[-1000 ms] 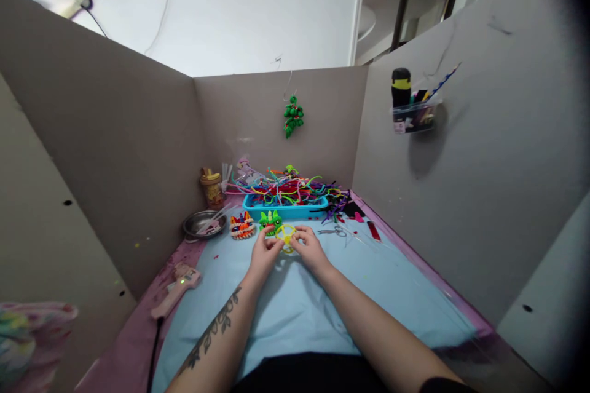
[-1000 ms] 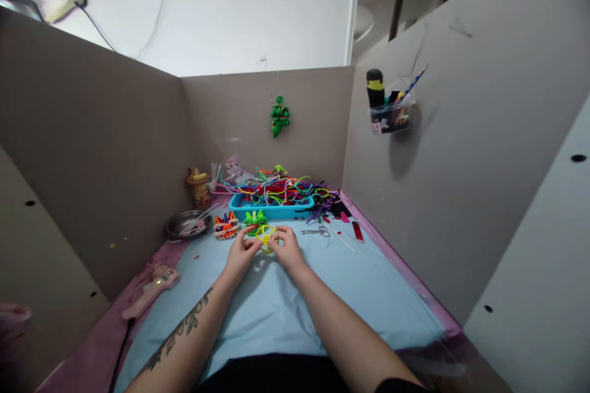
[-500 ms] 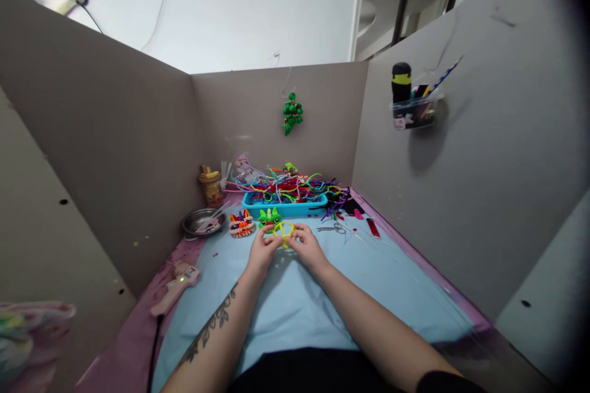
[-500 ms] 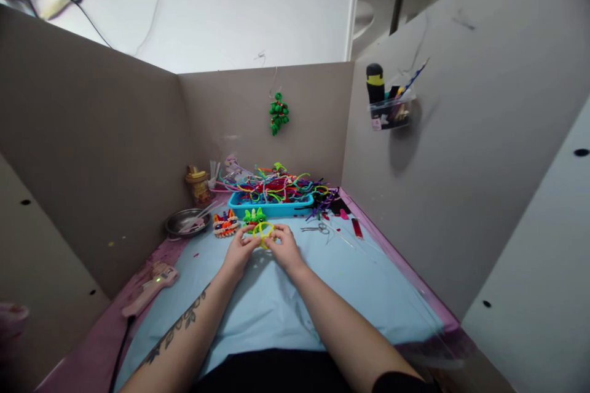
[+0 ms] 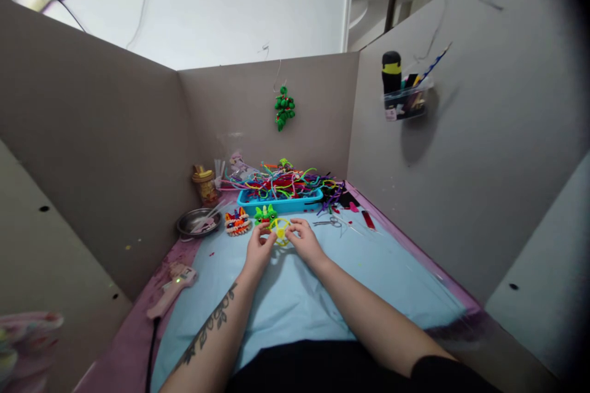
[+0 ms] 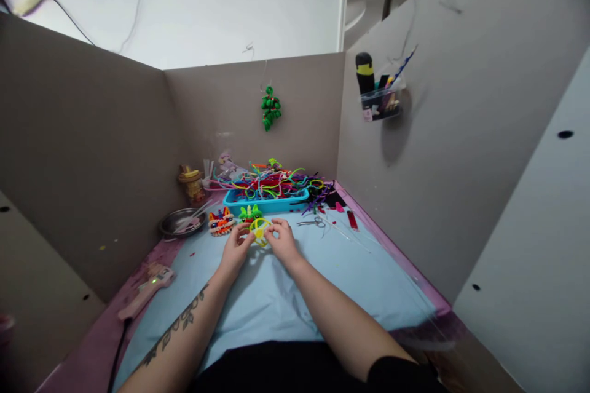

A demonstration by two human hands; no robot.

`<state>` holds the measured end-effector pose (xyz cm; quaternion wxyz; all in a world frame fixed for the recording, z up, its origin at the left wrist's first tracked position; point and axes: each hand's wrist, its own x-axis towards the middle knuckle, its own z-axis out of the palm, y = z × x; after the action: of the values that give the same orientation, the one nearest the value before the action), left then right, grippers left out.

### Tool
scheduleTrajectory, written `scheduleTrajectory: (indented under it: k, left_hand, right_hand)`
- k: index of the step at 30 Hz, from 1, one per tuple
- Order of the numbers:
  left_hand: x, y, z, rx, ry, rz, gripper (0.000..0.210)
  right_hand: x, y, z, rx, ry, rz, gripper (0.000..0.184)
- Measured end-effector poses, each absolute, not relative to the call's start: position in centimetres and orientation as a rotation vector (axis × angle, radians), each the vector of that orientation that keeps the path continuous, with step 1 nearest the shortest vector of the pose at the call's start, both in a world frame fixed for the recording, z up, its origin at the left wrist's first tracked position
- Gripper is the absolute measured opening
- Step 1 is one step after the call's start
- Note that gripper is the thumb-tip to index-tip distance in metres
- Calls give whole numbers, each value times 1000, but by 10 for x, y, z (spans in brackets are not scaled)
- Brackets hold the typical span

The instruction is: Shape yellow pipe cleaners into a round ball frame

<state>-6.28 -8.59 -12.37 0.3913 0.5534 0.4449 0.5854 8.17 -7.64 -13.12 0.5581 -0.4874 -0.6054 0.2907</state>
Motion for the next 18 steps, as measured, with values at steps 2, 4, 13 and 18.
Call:
scheduleTrajectory:
  k: [2,4,13,18]
  left_hand:
    - [-63,-86,-125,1420,1082,1397,44]
    - [-62,-87,-127,1397,1046,1331,44]
    - [-64,-84,-127,1173,1064,1395,45]
    - [-62,-88,-121,1152,1049,1389,46]
  right_hand:
    - [81,-77,-131,-1146,-1444,680,10]
    - [81,-77,-131,-1141,-1454,678,10]
    - [81,-84,-127,-1060,-1361,725,16]
    - [81,-89,-122,-1074,-1379,671,17]
